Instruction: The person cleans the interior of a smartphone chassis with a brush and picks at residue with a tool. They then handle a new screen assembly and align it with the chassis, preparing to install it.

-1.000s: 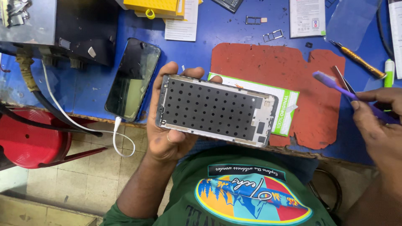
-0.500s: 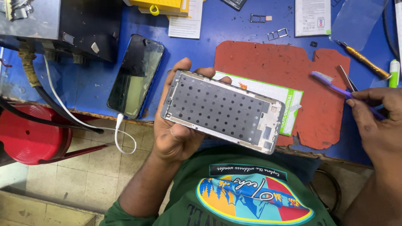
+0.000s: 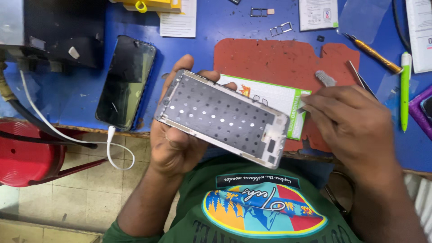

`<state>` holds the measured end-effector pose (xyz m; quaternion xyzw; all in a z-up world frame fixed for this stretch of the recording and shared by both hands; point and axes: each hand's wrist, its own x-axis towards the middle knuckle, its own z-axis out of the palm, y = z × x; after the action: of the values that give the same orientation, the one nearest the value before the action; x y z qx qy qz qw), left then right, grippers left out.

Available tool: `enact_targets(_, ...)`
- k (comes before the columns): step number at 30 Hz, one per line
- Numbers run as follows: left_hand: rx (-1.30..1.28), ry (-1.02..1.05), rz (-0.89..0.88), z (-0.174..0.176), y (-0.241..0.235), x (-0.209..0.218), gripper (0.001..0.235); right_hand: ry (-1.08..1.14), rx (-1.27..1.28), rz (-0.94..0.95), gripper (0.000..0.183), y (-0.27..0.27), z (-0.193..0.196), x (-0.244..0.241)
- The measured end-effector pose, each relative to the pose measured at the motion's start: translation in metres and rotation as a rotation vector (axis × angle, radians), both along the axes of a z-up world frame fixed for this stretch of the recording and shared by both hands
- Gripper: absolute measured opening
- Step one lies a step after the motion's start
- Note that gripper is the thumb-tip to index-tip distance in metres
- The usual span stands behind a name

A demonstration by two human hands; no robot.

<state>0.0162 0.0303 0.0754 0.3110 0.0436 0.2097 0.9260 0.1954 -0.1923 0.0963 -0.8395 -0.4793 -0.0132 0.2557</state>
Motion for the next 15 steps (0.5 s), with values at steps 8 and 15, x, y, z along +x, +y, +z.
enact_targets(8,0.328,0.121,0.056,0.005,0.010,0.000,0.087,0.091,-0.109,0.040,0.016,0.004,0.009,0.003)
enact_targets(15,0.739,0.272,0.015,0.014,0.007,0.028,0.064,0.094,-0.124,0.028,0.015,0.000,0.011,-0.001)
